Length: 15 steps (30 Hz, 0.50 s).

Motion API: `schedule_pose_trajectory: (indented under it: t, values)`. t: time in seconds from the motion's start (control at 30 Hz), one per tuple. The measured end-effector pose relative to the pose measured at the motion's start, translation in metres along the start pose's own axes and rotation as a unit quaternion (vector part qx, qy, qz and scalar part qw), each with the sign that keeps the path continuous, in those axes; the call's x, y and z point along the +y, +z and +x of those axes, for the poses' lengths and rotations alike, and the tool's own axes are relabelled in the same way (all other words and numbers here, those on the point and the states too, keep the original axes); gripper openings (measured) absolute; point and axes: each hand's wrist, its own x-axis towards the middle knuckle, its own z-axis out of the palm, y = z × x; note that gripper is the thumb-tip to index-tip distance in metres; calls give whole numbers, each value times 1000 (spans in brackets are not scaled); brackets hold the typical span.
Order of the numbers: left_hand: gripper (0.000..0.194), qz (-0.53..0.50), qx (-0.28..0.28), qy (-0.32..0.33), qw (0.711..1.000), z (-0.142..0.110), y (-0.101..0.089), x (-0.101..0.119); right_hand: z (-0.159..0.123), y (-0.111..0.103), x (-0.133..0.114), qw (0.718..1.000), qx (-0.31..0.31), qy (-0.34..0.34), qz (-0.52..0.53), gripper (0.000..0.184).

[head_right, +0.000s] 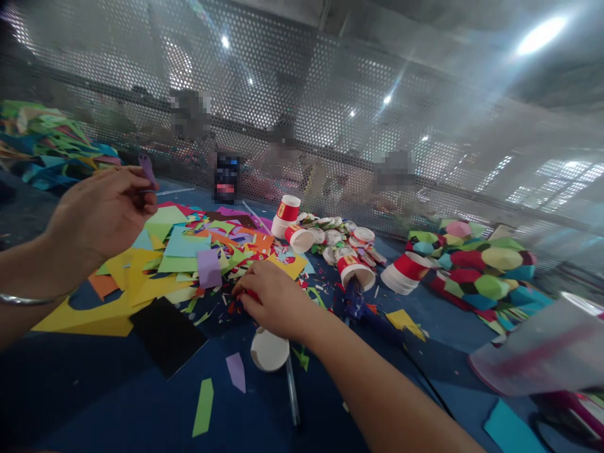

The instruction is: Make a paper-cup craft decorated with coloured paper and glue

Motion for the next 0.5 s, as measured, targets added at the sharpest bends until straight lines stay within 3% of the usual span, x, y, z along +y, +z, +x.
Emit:
schedule_pose_trajectory:
  t: [0.2, 0.5]
  values:
    - [13, -7, 1, -3, 1000, -2, 1, 0, 6, 2, 5, 1000, -9, -2, -20, 19]
    - [16, -23, 0, -5, 1000, 1, -1, -1, -6, -6, -6, 1000, -15, 7, -2, 15]
